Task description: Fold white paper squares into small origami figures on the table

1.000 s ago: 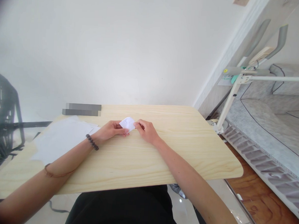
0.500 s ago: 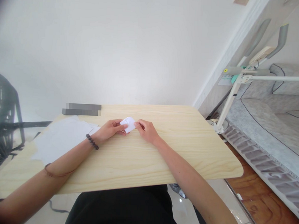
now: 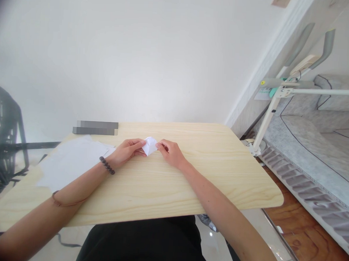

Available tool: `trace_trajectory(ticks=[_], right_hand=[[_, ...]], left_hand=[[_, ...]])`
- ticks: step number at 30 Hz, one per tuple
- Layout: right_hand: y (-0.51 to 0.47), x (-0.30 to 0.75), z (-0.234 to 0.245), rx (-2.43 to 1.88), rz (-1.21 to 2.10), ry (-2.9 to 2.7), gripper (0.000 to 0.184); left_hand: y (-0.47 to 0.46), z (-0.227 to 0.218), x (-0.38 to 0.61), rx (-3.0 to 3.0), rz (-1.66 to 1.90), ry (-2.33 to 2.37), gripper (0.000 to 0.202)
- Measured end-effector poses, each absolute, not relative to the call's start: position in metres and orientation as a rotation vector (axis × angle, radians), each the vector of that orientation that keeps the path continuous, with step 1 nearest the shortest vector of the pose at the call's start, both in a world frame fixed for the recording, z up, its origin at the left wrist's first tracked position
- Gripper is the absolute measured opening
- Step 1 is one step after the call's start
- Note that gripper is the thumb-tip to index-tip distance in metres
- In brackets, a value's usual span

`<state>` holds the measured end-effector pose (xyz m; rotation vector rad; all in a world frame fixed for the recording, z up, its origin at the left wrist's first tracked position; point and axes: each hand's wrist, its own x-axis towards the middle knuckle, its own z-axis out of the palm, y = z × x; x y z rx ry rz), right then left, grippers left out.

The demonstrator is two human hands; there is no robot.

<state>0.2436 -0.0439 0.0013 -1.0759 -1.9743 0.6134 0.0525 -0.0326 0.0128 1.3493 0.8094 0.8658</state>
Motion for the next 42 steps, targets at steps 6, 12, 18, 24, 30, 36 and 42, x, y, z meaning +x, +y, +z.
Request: trace_trajectory(ticks=[6, 12, 18, 24, 30, 36, 42], right_hand=[[-0.0457, 0.2420, 0.0036, -1.036, 0.583, -2.083, 0.031], [-0.0477, 0.2411, 0.0028, -0.986, 0.576, -2.165, 0.028], [-0.0476, 0.2404, 0.0030, -0.982, 0.550, -2.157, 0.029], [-0.0451, 0.2422, 0.0035, -1.017, 0.504, -2.059, 0.029], [-0.0460, 0.2417, 0.0033, -1.045, 0.602, -2.036, 0.030], [-0.0489, 0.2422, 0.0060, -1.052, 0.695, -2.052, 0.029], [-0.0448, 0.2441, 0.0030, -1.082, 0.626, -1.977, 0.031]], left_hand=[[-0.0340, 0.0135, 0.0551, 1.399, 0.897, 0.879, 0.035], [-0.0334, 0.0138, 0.0502, 1.505, 0.852, 0.935, 0.031], [-0.0326, 0.0119, 0.0507, 1.464, 0.869, 0.934, 0.032], [-0.0340, 0.0141, 0.0527, 1.448, 0.801, 0.851, 0.036], [-0.0328, 0.0178, 0.0473, 1.608, 0.666, 0.850, 0.028], [-0.0328, 0.0181, 0.0460, 1.625, 0.648, 0.833, 0.025], [-0.0320, 0.0107, 0.0510, 1.349, 0.840, 0.848, 0.036]])
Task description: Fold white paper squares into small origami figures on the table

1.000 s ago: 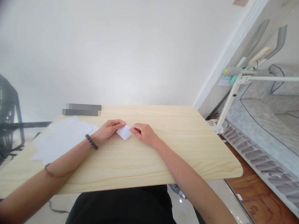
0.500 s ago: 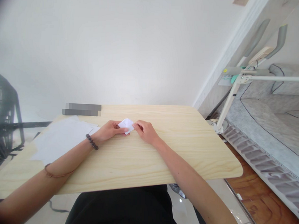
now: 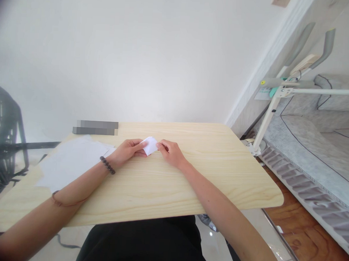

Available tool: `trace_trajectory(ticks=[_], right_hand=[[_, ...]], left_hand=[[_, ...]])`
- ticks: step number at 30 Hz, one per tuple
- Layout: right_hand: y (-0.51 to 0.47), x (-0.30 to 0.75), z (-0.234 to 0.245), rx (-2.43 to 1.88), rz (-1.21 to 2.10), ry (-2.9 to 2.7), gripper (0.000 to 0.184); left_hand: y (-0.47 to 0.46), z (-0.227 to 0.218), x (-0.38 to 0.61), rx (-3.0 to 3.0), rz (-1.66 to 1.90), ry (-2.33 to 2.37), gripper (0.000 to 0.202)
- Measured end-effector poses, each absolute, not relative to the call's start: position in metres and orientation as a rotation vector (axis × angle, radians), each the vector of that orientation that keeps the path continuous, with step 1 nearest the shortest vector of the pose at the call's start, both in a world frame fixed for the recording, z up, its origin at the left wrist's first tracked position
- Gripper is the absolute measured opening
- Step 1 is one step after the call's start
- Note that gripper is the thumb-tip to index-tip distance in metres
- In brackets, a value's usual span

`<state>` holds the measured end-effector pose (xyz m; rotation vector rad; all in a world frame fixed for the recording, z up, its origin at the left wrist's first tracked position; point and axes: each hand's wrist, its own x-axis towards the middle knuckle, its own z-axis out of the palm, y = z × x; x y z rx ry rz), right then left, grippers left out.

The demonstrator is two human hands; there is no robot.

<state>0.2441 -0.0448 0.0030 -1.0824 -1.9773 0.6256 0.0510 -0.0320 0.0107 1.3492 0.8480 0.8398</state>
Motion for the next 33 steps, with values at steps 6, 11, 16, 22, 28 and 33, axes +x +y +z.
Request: trace_trajectory(ticks=[6, 11, 16, 22, 28, 33], right_hand=[[-0.043, 0.243, 0.000, -1.092, 0.617, -1.980, 0.031], [-0.040, 0.247, -0.001, -1.156, 0.562, -1.999, 0.032], [-0.036, 0.250, -0.005, -1.281, 0.399, -2.099, 0.031], [-0.036, 0.253, -0.005, -1.388, 0.231, -2.183, 0.022], [-0.035, 0.264, -0.001, -1.113, 0.451, -2.326, 0.029], [-0.034, 0.265, -0.003, -1.085, 0.479, -2.306, 0.026]], left_hand=[[-0.029, 0.011, 0.048, 1.329, 0.849, 0.781, 0.037], [-0.028, 0.012, 0.045, 1.624, 0.874, 0.910, 0.045], [-0.024, 0.005, 0.043, 2.151, 0.868, 0.973, 0.045], [-0.023, -0.001, 0.039, 2.563, 0.651, 0.938, 0.031], [-0.025, 0.004, 0.041, 2.660, 0.591, 0.938, 0.032], [-0.031, 0.012, 0.043, 2.669, 0.564, 0.962, 0.033]])
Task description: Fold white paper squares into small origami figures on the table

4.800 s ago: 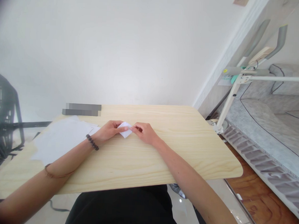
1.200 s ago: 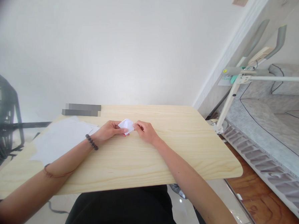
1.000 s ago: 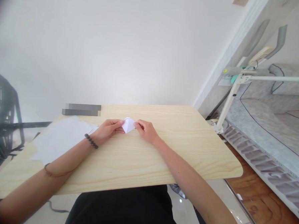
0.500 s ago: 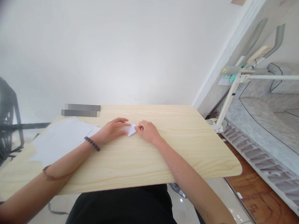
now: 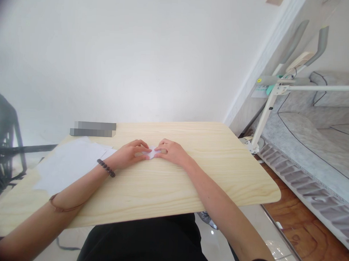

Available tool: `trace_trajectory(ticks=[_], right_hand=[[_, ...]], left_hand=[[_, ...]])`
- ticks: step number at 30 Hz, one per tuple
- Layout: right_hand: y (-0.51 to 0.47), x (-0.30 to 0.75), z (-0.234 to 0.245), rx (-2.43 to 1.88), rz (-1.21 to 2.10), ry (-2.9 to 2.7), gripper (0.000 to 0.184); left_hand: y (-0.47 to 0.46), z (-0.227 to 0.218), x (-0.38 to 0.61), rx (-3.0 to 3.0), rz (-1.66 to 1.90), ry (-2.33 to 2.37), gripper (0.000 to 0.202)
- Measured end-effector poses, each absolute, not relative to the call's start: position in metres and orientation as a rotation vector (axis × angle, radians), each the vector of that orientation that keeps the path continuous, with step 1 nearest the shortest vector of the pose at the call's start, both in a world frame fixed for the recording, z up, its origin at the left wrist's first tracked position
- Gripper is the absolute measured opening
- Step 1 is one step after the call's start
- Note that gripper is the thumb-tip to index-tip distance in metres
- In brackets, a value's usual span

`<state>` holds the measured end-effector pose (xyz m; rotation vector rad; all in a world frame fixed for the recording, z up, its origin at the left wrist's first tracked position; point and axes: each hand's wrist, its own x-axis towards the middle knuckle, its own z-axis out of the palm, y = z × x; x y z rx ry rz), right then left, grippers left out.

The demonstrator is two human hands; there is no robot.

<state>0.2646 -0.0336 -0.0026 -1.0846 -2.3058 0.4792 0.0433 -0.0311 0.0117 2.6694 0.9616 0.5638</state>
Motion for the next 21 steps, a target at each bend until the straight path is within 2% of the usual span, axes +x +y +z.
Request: trace_trajectory(ticks=[10, 15, 21], right_hand=[[-0.036, 0.261, 0.001, -1.063, 0.372, -2.304, 0.026], [-0.035, 0.260, -0.003, -1.060, 0.421, -2.252, 0.018], [-0.030, 0.260, -0.007, -1.095, 0.510, -2.059, 0.017]], left_hand=[[-0.033, 0.011, 0.046, 2.703, 0.614, 0.975, 0.030], [-0.033, 0.009, 0.049, 2.634, 0.696, 1.069, 0.031], [-0.030, 0.003, 0.048, 2.525, 0.798, 1.069, 0.031]])
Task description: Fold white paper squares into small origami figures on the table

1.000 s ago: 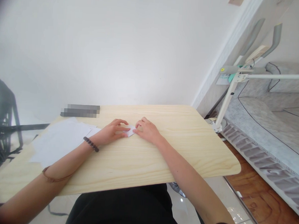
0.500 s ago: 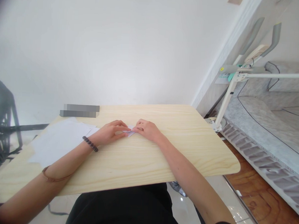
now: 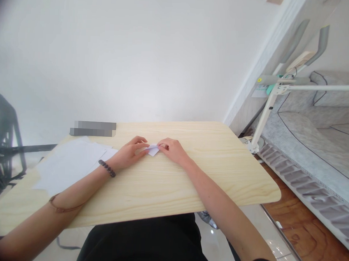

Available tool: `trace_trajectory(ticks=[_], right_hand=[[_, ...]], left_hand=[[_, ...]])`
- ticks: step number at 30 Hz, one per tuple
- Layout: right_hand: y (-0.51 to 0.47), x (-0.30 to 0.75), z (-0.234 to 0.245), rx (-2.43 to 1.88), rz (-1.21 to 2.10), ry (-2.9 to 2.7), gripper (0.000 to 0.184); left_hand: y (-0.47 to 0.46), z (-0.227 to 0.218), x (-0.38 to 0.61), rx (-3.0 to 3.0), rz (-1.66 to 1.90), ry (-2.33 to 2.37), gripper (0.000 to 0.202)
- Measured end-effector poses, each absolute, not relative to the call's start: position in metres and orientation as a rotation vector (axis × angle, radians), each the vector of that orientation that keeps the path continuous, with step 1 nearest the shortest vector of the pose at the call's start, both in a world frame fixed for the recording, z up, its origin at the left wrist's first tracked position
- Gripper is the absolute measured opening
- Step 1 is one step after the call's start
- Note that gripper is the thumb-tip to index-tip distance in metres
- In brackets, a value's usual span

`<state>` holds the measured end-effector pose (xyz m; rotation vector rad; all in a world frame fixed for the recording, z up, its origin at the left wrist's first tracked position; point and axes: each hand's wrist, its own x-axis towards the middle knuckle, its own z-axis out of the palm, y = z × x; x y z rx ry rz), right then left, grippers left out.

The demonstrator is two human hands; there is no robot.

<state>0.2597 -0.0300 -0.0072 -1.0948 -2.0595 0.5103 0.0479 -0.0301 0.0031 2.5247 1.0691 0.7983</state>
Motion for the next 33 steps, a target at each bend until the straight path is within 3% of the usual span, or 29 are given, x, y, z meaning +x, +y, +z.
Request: trace_trajectory(ticks=[7, 15, 26, 33], right_hand=[[-0.033, 0.256, -0.006, -1.060, 0.767, -1.770, 0.022], [-0.037, 0.252, -0.006, -0.973, 0.983, -1.723, 0.025], [-0.039, 0.248, 0.003, -0.996, 0.840, -1.741, 0.024], [-0.040, 0.241, -0.002, -0.938, 0.917, -1.652, 0.024]], left_hand=[[-0.031, 0.006, 0.051, 2.239, 0.880, 1.100, 0.042], [-0.030, 0.006, 0.052, 1.878, 0.948, 0.924, 0.033], [-0.036, 0.012, 0.058, 1.594, 1.007, 0.968, 0.031], [-0.038, 0.014, 0.062, 1.413, 1.064, 0.912, 0.037]])
